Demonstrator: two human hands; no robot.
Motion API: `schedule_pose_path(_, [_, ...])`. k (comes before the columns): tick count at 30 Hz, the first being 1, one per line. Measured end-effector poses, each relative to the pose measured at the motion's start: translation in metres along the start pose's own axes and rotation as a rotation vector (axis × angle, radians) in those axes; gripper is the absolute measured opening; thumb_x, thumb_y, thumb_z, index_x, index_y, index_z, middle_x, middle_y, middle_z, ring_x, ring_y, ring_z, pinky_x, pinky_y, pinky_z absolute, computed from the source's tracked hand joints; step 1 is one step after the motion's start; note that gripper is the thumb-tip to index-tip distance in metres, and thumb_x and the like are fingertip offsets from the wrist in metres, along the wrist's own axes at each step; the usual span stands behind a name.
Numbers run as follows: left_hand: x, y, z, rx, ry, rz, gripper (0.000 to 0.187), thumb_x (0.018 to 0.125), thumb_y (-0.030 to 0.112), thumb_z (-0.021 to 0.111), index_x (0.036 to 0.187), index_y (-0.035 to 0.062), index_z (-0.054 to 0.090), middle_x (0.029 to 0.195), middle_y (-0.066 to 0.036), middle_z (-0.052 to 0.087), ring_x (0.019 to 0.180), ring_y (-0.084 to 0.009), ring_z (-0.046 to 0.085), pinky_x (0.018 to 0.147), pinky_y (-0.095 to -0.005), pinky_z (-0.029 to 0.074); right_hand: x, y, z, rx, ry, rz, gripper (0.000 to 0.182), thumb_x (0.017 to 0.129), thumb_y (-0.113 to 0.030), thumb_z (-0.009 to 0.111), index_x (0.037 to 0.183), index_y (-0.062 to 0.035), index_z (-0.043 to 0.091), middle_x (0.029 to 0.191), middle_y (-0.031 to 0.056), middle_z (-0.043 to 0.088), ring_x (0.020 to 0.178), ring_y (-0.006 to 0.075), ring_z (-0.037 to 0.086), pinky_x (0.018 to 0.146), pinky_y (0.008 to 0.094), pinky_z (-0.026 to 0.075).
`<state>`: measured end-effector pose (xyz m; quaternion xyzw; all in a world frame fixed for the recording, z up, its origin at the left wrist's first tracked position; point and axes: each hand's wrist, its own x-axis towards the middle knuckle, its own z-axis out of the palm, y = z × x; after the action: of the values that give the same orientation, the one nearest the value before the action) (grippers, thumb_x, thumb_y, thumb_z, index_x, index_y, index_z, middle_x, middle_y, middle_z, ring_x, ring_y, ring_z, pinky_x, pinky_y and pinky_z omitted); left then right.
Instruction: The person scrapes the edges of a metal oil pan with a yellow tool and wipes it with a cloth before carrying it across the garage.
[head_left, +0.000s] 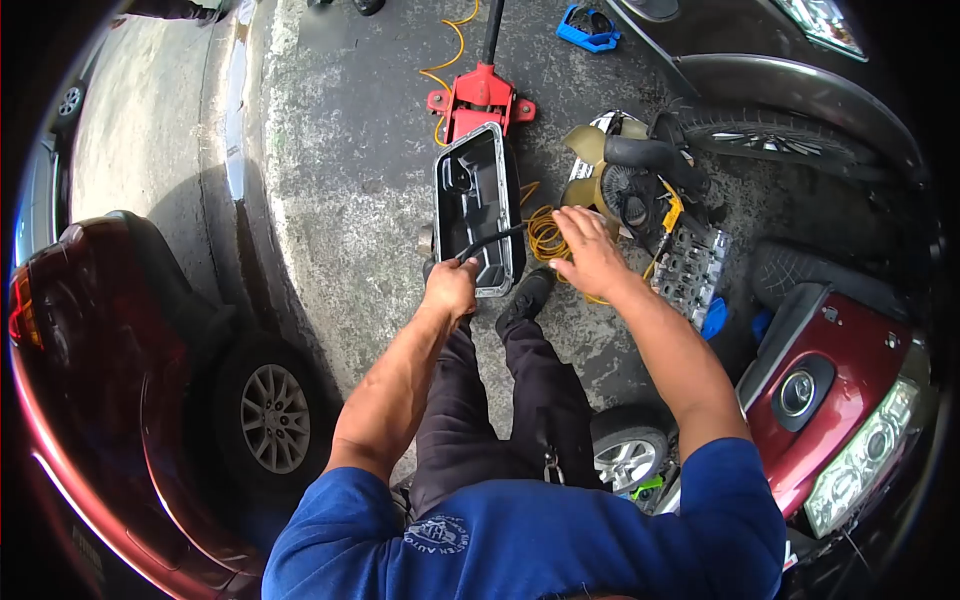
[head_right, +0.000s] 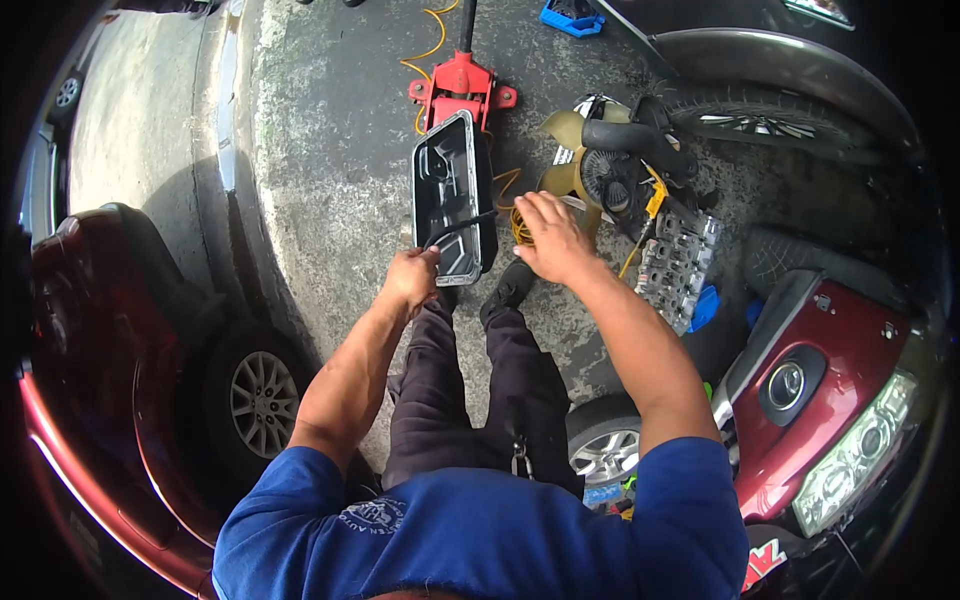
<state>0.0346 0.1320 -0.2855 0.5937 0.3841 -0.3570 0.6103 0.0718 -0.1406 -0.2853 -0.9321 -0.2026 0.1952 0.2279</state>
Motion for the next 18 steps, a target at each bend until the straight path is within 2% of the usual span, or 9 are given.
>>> schedule_pose_path(2, [-0.073,0.009,0.012,0.108,0.033,0.079,0.024,0.1,0.024,0.059,0.089,0.0022,0.06,0.062,0.0,0.049,0.045,-0.0116,0.043,0.04,-0.0295,0.038,0.001,-0.05,-0.01,0.069,0.025,-0.115,0.083,0.08,-0.026,0.079,0.149,-0.0049,0.039,0.15,0.0174,0.042,0.142,0.0377,0.034,0.118,0.0465,0.03])
schedule_pose_path(4, [-0.129,0.001,0.021,0.058,-0.062,0.107,0.026,0.1,0.021,0.057,0.092,-0.0022,0.065,0.064,0.0,0.054,0.048,-0.0111,0.045,0.046,-0.0304,0.036,-0.007,-0.091,-0.011,0.178,0.161,-0.265,0.059,0.08,-0.029,0.079,0.129,-0.0052,0.058,0.129,0.0167,0.059,0.128,0.0355,0.049,0.114,0.0478,0.034])
schedule_pose_path(6, [-0.176,0.007,0.025,-0.025,-0.117,0.056,0.024,0.1,0.021,0.057,0.088,0.001,0.064,0.064,0.001,0.053,0.048,-0.0103,0.046,0.045,-0.0288,0.036,-0.019,-0.118,-0.013,0.32,-0.028,-0.337,0.028,0.078,-0.025,0.08,0.096,-0.0073,0.068,0.094,0.0116,0.066,0.099,0.0337,0.062,0.101,0.0466,0.044])
schedule_pose_path(7, [-0.196,0.016,0.022,-0.082,-0.151,0.027,0.023,0.101,0.022,0.057,0.089,0.0029,0.061,0.061,0.0,0.051,0.047,-0.0105,0.046,0.043,-0.0268,0.041,-0.027,-0.137,-0.013,0.468,0.143,-0.289,0.023,0.079,-0.021,0.08,0.074,-0.009,0.061,0.074,0.0081,0.061,0.079,0.0323,0.062,0.084,0.0454,0.048])
schedule_pose_path(10, [-0.232,0.042,0.0,-0.28,-0.29,0.045,0.039,0.103,0.041,0.055,0.103,0.0021,0.062,0.074,-0.007,0.065,0.058,-0.0162,0.062,0.054,-0.0277,0.049,-0.039,-0.152,-0.033,0.463,0.347,-0.214,0.027,0.084,-0.018,0.078,0.073,-0.0068,0.057,0.068,0.0115,0.058,0.066,0.0343,0.06,0.06,0.0414,0.047])
schedule_pose_path(12, [-0.235,0.047,-0.031,-0.368,-0.294,0.163,0.051,0.102,0.05,0.052,0.12,0.0025,0.057,0.085,-0.009,0.07,0.074,-0.0197,0.067,0.069,-0.0331,0.053,-0.034,-0.146,-0.054,0.595,0.278,0.135,0.037,0.094,-0.029,0.071,0.074,-0.0039,0.054,0.061,0.0087,0.053,0.054,0.0156,0.049,0.055,0.0333,0.041])
schedule_pose_path(14, [-0.23,0.049,-0.063,-0.449,-0.032,0.344,0.04,0.101,0.043,0.057,0.116,0.005,0.06,0.086,-0.007,0.07,0.071,-0.0168,0.066,0.067,-0.0311,0.053,-0.022,-0.125,-0.073,0.76,0.329,0.156,0.046,0.099,-0.042,0.063,0.072,-0.0066,0.052,0.061,-0.0016,0.05,0.053,0.0102,0.043,0.05,0.0299,0.036])
schedule_pose_path(15, [-0.223,0.048,-0.082,-0.451,0.113,0.404,0.03,0.101,0.034,0.06,0.113,0.0062,0.061,0.082,-0.004,0.068,0.068,-0.0142,0.064,0.065,-0.0287,0.052,-0.022,-0.12,-0.088,1.197,0.139,0.288,0.044,0.099,-0.047,0.061,0.074,-0.0122,0.05,0.059,-0.0045,0.044,0.052,0.0078,0.041,0.048,0.0286,0.035])
schedule_pose_path(18, [-0.182,0.031,-0.13,-0.436,0.386,0.394,0.017,0.099,0.024,0.062,0.105,0.0075,0.061,0.077,0.0,0.063,0.063,-0.0086,0.056,0.057,-0.0231,0.046,-0.03,-0.153,-0.15,1.363,0.096,0.402,0.044,0.098,-0.052,0.06,0.08,-0.0153,0.044,0.063,-0.0043,0.04,0.05,0.008,0.042,0.045,0.0257,0.034])
